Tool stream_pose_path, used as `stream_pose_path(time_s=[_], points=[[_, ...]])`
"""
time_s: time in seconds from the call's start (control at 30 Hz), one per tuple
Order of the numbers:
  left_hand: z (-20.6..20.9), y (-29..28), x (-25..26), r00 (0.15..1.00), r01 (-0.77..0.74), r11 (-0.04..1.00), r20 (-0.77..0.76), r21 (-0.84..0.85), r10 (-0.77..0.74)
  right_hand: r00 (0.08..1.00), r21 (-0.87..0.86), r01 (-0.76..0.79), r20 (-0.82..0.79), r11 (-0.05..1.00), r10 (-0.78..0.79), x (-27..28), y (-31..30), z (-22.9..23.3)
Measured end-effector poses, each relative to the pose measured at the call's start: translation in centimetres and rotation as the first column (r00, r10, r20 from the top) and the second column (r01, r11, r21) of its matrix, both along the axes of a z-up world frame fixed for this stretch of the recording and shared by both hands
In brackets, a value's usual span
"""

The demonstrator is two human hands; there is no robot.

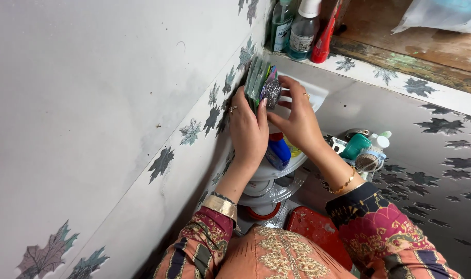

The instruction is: Organizing and arranging various cleaning and personal hygiene products on a multi-tiered corner shelf in a bathroom.

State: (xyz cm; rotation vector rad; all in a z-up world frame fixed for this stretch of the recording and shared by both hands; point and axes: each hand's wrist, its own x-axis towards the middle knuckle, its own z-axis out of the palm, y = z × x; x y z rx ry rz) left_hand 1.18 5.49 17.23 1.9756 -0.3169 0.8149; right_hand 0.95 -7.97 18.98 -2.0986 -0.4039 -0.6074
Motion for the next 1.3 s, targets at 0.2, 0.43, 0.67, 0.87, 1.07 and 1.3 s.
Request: stream_pose_path(time_s=[0.2,0.43,0.67,0.87,1.07,1.3], points=[[-0.5,0.1,-0.7,1.0,0.01,0.998,0.006,-0.066,-0.01,0.995,-0.007,0.033,-0.095,0.999,-0.033,0.5,0.6,0.8],[-1.9,0.3,-2.6,0.999,0.007,0.995,0.042,-0.096,-0.003,0.993,-0.045,0.053,-0.108,0.998,-0.057,-0.2,0.9,1.5],[-2.4,1.4,-4.0,0.987,0.044,0.998,0.154,-0.035,-0.038,0.988,-0.122,0.092,-0.113,0.988,-0.106,-0.4,1.6,1.2],[-3.9,2.1,-4.6,0.987,0.072,0.996,0.144,-0.057,-0.063,0.995,-0.156,0.075,-0.058,0.985,-0.085,-0.5,1.3,0.4],[-9.4,3.0,-5.7,0.972,0.098,0.995,0.213,0.01,-0.098,0.984,-0.314,0.174,0.079,0.933,-0.157,-4.2,1.1,1.7],[-18.1,0.9,-4.4,0.683,0.028,0.872,-0.628,-0.488,-0.373,0.945,-0.309,0.319,0.033,0.896,-0.325,-10.1,1.2,0.6]])
